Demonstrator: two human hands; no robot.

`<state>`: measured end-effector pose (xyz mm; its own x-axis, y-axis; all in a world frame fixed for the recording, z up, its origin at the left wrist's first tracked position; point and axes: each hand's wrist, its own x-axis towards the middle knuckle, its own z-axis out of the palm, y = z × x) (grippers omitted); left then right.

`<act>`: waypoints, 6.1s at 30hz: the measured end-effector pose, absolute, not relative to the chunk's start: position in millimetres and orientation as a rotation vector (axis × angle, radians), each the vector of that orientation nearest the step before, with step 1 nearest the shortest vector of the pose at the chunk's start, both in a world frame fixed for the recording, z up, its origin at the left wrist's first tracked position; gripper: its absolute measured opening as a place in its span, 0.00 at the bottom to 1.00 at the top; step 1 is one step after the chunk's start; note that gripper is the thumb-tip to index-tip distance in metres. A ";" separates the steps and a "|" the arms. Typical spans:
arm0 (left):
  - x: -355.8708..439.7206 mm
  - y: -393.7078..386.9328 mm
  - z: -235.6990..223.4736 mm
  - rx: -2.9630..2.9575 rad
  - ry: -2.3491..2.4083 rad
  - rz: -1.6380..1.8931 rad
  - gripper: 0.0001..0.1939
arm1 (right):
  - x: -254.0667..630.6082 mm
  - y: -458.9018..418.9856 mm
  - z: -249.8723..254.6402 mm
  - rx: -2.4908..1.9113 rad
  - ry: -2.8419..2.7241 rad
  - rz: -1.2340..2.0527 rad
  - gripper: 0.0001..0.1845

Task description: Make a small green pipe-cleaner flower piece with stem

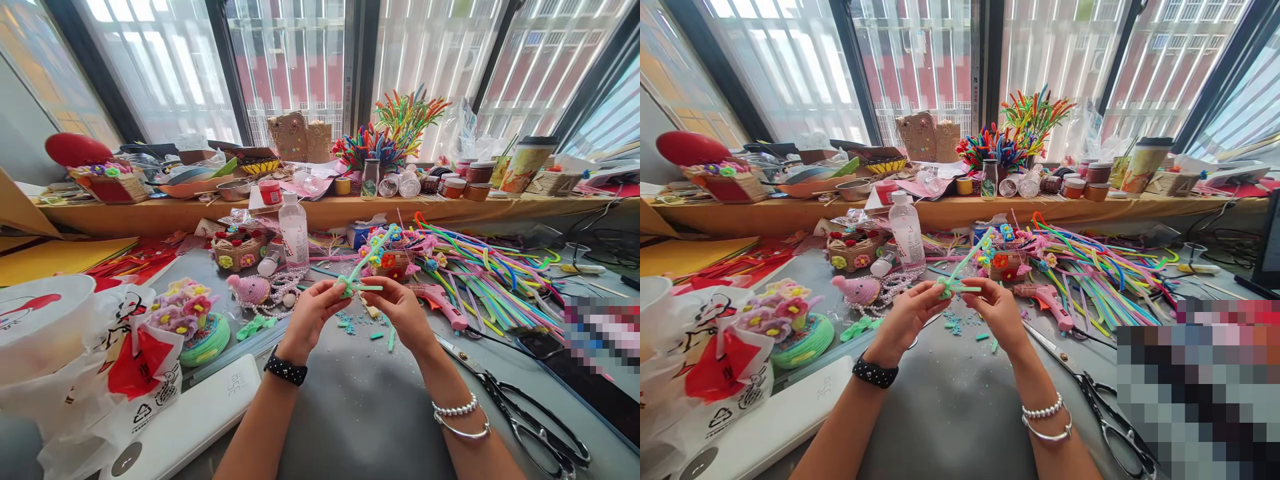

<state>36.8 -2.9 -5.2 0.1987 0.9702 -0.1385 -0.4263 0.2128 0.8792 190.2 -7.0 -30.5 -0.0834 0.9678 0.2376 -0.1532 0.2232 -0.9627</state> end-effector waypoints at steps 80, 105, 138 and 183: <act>48.2 -3.4 -14.6 0.977 1.008 1.241 0.12 | 177.7 -13.0 -37.9 -0.996 -1.774 0.051 0.06; 43.6 -3.5 -11.9 0.724 0.743 1.098 0.09 | 180.2 -8.6 -33.6 -1.003 -1.307 0.950 0.11; 46.4 -3.9 -13.5 0.794 0.807 1.173 0.09 | 178.8 -7.3 -37.7 -0.917 -1.043 1.329 0.14; 57.7 -17.2 -27.1 1.943 1.030 1.455 0.12 | 172.1 -4.2 -39.6 -0.971 -0.927 1.420 0.09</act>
